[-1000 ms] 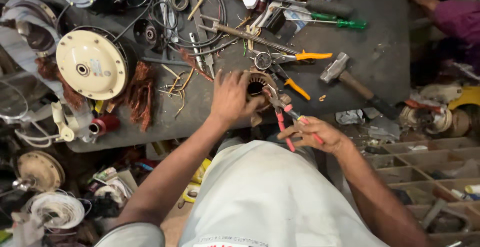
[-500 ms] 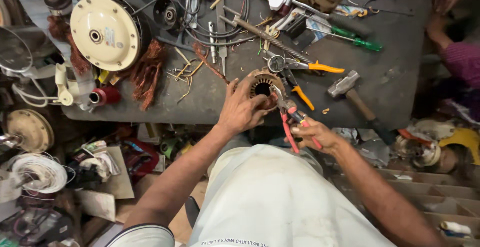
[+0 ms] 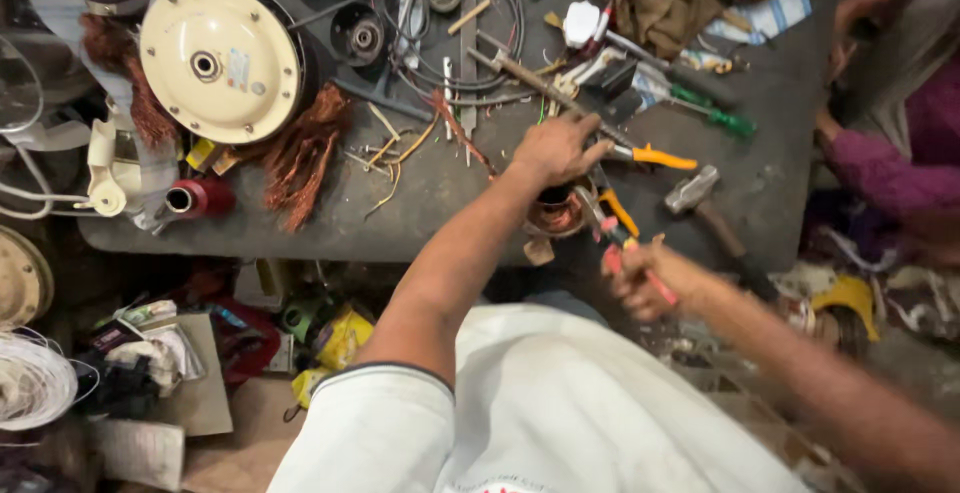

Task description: The person uses pliers and a screwdriver to remove copper windings from a motor stator on a cluttered workbench. They repeatedly pull and cut the wires, occasionally adjusting the stator's position.

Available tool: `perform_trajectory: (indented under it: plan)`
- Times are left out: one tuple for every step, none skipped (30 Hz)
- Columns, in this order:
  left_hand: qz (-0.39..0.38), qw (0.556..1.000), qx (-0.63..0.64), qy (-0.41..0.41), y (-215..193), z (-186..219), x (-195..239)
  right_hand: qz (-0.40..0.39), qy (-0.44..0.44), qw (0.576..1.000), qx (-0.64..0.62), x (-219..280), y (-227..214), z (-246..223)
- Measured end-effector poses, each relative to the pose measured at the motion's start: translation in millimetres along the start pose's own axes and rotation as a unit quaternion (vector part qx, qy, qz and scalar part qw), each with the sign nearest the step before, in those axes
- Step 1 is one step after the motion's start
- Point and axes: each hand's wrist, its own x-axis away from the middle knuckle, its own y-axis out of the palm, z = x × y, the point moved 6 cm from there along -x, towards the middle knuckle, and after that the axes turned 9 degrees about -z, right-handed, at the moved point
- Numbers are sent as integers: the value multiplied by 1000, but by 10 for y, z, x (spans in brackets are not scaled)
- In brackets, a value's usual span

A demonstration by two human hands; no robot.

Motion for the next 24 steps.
perform_trajectory:
  plan:
    - [7,1000,-3,-10,44,-19,53,122,25,978,165,91,-96,-90]
    - [14,1000,-5,-20,64,-32,118,228,67,923,302,179,-128,-152]
    - [28,999,10,-33,7,-91,182,282,86,867,401,185,-57,-216]
    - [43,998,26,-46,-58,-137,254,334,107,807,474,181,46,-244]
    - [56,995,44,-64,-95,-135,276,381,125,754,520,233,114,-283]
    - [46,995,50,-70,-101,-91,287,416,131,737,516,288,223,-215]
    - [46,995,50,-77,-190,-121,279,449,125,725,508,245,318,-223]
    - [45,994,49,-85,-270,-133,236,483,124,713,493,254,377,-228]
    - [43,993,47,-98,-275,-152,281,496,98,714,485,204,470,-193]
    - [40,992,46,-111,-266,-142,269,508,72,714,477,169,525,-189]
    - [30,991,43,-122,-234,-135,261,521,51,717,461,179,579,-159]
    - [35,990,43,-127,-248,-176,244,521,51,725,447,141,591,-175]
    - [28,990,45,-127,-204,-168,257,525,59,736,424,148,614,-155]
    - [21,991,46,-127,-163,-158,265,528,68,745,401,191,642,-137]
    - [31,992,44,-115,-179,-145,217,513,49,759,397,198,641,-222]
    - [41,993,44,-103,-193,-132,186,498,29,772,393,217,622,-307]
    - [49,993,44,-98,-204,-147,212,477,11,787,392,228,630,-342]
    - [22,994,36,-101,-191,-174,202,448,65,794,405,240,560,-334]
    - [-2,995,26,-100,-213,-201,172,421,113,798,417,235,436,-354]
    - [-25,995,15,-99,-241,-215,162,390,160,799,428,224,347,-326]
    - [-18,995,7,-96,-269,-166,133,385,155,796,441,252,266,-325]
    - [-11,996,-2,-93,-289,-110,143,379,151,792,454,230,211,-304]
    - [1,997,-6,-82,-273,-40,57,382,146,784,468,215,88,-295]
    - [-8,997,-7,-78,-213,12,-28,408,118,772,473,237,-1,-256]
